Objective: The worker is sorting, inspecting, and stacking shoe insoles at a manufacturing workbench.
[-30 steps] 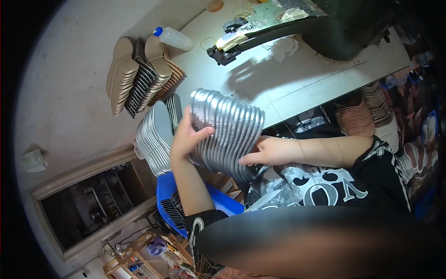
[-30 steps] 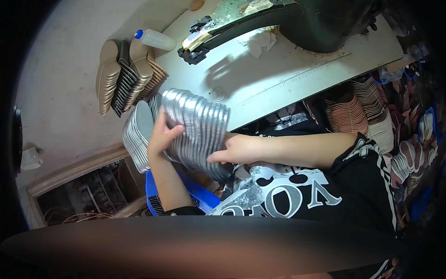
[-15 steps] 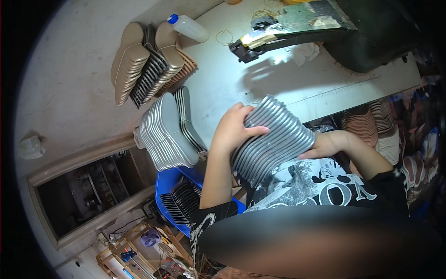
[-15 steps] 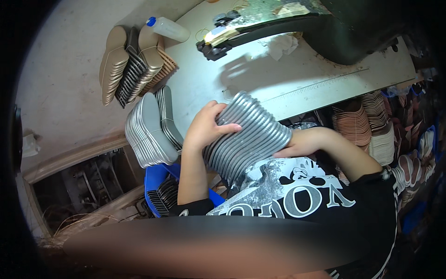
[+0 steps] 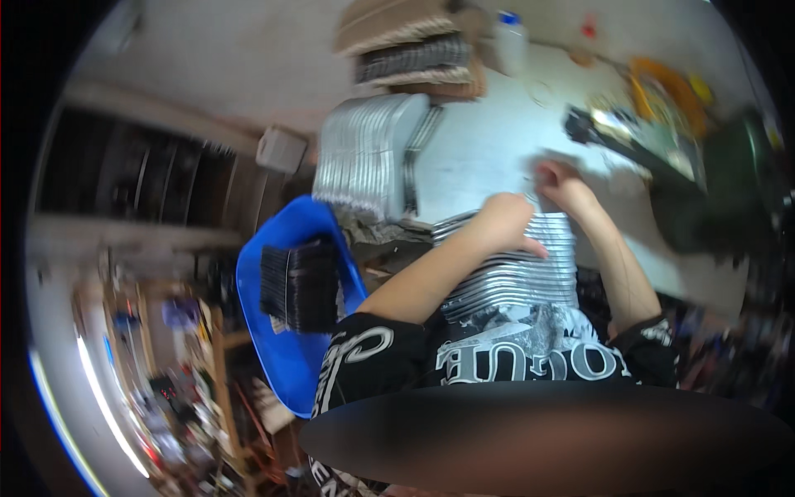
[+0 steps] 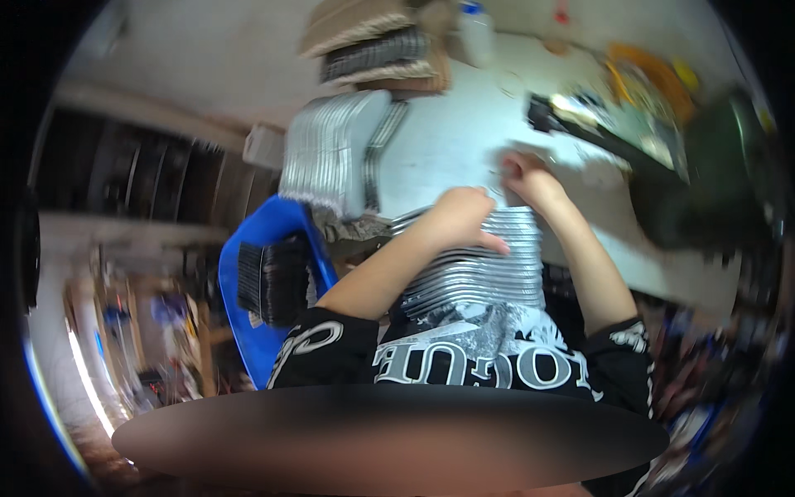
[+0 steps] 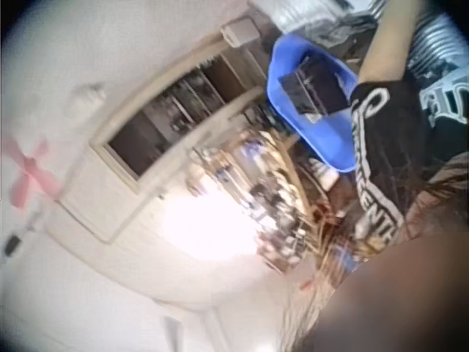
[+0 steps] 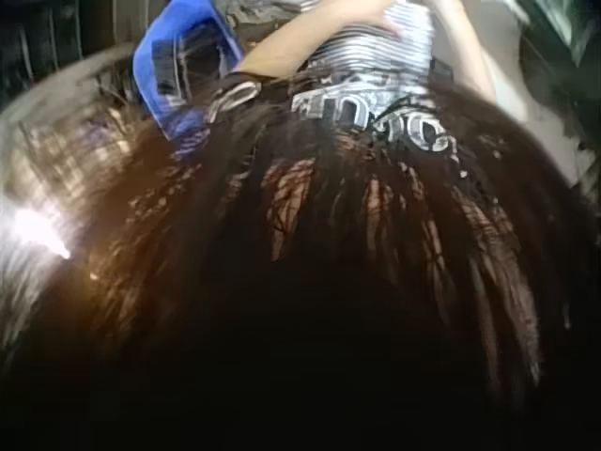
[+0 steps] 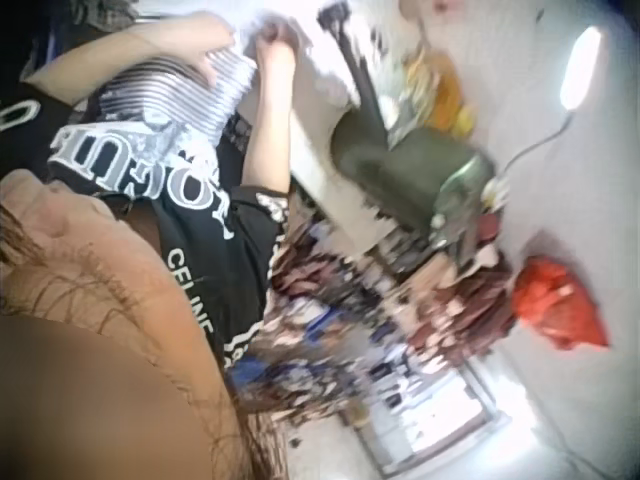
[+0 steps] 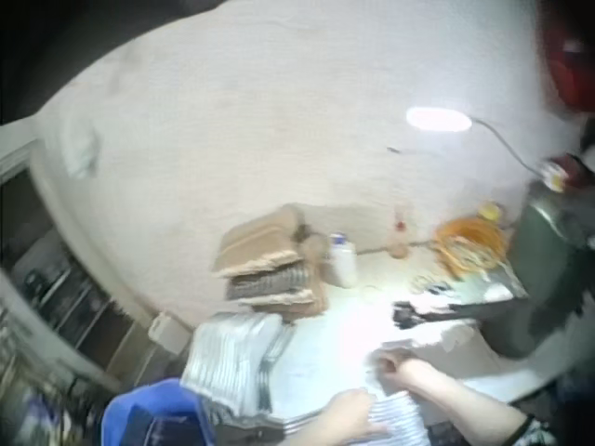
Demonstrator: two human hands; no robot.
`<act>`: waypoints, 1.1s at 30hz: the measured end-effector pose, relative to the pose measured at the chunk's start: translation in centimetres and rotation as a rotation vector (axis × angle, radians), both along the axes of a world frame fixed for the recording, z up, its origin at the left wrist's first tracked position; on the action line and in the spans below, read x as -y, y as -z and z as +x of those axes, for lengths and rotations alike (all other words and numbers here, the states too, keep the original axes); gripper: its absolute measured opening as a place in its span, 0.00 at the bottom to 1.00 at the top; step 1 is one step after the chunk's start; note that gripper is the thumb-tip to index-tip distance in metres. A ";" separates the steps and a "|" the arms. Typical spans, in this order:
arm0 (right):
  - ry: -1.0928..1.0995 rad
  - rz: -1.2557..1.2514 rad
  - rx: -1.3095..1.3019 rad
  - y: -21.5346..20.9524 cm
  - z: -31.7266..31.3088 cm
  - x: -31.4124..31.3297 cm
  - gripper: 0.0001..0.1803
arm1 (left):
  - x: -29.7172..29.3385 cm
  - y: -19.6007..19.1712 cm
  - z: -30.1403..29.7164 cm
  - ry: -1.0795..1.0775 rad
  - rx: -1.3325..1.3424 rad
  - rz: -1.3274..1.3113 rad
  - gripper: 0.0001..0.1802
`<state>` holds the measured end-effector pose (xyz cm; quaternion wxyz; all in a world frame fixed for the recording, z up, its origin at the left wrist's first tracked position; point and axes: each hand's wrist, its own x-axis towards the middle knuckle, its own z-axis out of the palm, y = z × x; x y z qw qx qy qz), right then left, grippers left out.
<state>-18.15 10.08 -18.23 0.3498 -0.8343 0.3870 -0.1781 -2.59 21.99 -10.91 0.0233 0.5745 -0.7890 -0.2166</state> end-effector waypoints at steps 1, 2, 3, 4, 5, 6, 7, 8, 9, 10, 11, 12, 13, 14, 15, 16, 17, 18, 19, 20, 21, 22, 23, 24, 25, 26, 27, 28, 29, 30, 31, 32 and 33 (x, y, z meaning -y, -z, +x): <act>-0.046 -0.086 -0.040 0.4 0.3 0.2 0.15 | 0.2 0.1 -0.2 0.014 0.041 0.042 0.42; -0.093 -0.078 -0.078 0.1 0.6 0.3 0.14 | 0.0 -0.5 0.0 0.004 0.034 0.064 0.42; -0.134 -0.071 -0.121 0.3 0.8 0.3 0.13 | -0.2 -0.7 0.2 -0.001 0.022 0.084 0.42; -0.137 -0.072 -0.061 0.3 0.3 0.4 0.11 | -0.2 -0.2 0.2 -0.048 0.010 0.054 0.42; -0.142 -0.067 0.001 0.4 0.0 0.3 0.10 | 0.1 0.9 0.3 -0.086 -0.065 0.012 0.41; -0.130 0.043 0.009 -1.4 0.8 -0.6 0.09 | -0.1 1.6 0.8 -0.140 -0.136 -0.024 0.41; -0.118 0.154 0.007 -3.1 1.5 -1.5 0.08 | -0.4 1.6 1.5 -0.193 -0.247 -0.024 0.36; -0.101 0.257 0.124 -2.8 1.2 -1.5 0.07 | 0.0 2.4 1.4 -0.260 -0.299 -0.062 0.33; -0.081 0.366 0.235 -2.6 0.6 -1.2 0.06 | 0.3 2.9 1.3 -0.325 -0.351 -0.099 0.30; -0.109 0.491 0.337 -2.5 0.1 -1.0 0.03 | 0.8 3.1 1.3 -0.378 -0.398 -0.086 0.27; -0.165 0.532 0.429 -3.4 -0.1 -1.5 0.03 | 1.2 2.8 1.4 -0.419 -0.442 -0.072 0.25; -0.156 0.535 0.434 -3.4 0.2 -1.5 0.03 | 1.1 2.2 1.4 -0.468 -0.536 -0.058 0.23; -0.147 0.538 0.440 -3.4 0.5 -1.5 0.03 | 1.4 2.7 1.6 -0.501 -0.539 -0.075 0.23; -0.166 0.536 0.434 -3.0 0.2 -1.2 0.03 | 2.3 3.4 1.6 -0.422 -0.539 -0.066 0.22; -0.162 0.587 0.404 -2.7 0.2 -0.8 0.04 | 2.0 2.7 2.0 -0.348 -0.536 -0.059 0.22; -0.156 0.637 0.373 -2.5 0.4 -0.5 0.06 | 1.9 1.3 2.2 -0.316 -0.477 0.013 0.22; -0.153 0.626 0.372 -3.2 0.4 -1.1 0.06 | 2.6 1.7 2.1 -0.309 -0.481 0.004 0.22; -0.083 0.678 0.398 -4.3 1.2 -2.3 0.08 | 3.4 2.4 2.2 -0.313 -0.486 0.038 0.20; -0.010 0.730 0.424 -5.1 1.7 -2.9 0.10 | 3.7 3.0 2.4 -0.316 -0.493 0.073 0.19; -0.047 0.807 0.429 -5.6 1.4 -2.6 0.12 | 3.1 2.3 2.5 -0.333 -0.574 0.051 0.19; -0.057 0.805 0.423 -5.8 1.4 -2.6 0.12 | 2.5 1.8 2.5 -0.341 -0.576 0.044 0.19; -0.074 0.848 0.500 -6.0 1.4 -2.7 0.11 | 2.0 1.3 2.5 -0.438 -0.674 0.082 0.21; -0.088 0.888 0.578 -6.8 1.5 -3.1 0.11 | 1.7 1.0 2.5 -0.532 -0.772 0.119 0.22; -0.010 0.899 0.543 -8.0 1.7 -4.0 0.16 | 2.1 1.5 2.6 -0.508 -0.758 0.123 0.21; -0.011 0.894 0.540 -7.8 1.4 -3.4 0.16 | 2.6 2.3 2.7 -0.507 -0.762 0.119 0.21; -0.105 0.874 0.474 -7.5 0.6 -2.3 0.18 | 3.4 3.1 2.5 -0.471 -0.714 0.076 0.22; -0.196 0.852 0.408 -7.1 -0.2 -1.6 0.21 | 4.1 3.6 2.3 -0.433 -0.665 0.033 0.24; -0.148 0.805 0.343 -7.3 0.5 -2.0 0.18 | 4.1 4.0 2.4 -0.429 -0.665 0.036 0.24; -0.142 0.804 0.345 -7.4 1.2 -2.6 0.18 | 3.9 4.3 2.5 -0.477 -0.636 -0.003 0.23; -0.108 0.640 0.262 -7.5 2.1 -3.4 0.17 | 3.7 4.6 2.7 -0.523 -0.607 -0.041 0.22; -0.052 0.468 0.181 -8.0 2.7 -4.2 0.17 | 3.6 4.7 2.9 -0.599 -0.726 0.030 0.23; -0.087 0.376 0.217 -6.8 2.7 -3.8 0.21 | 3.1 4.7 3.0 -0.588 -0.704 -0.036 0.20; -0.074 0.343 0.256 -6.1 2.1 -3.2 0.20 | 3.3 4.3 2.4 -0.549 -0.668 -0.092 0.17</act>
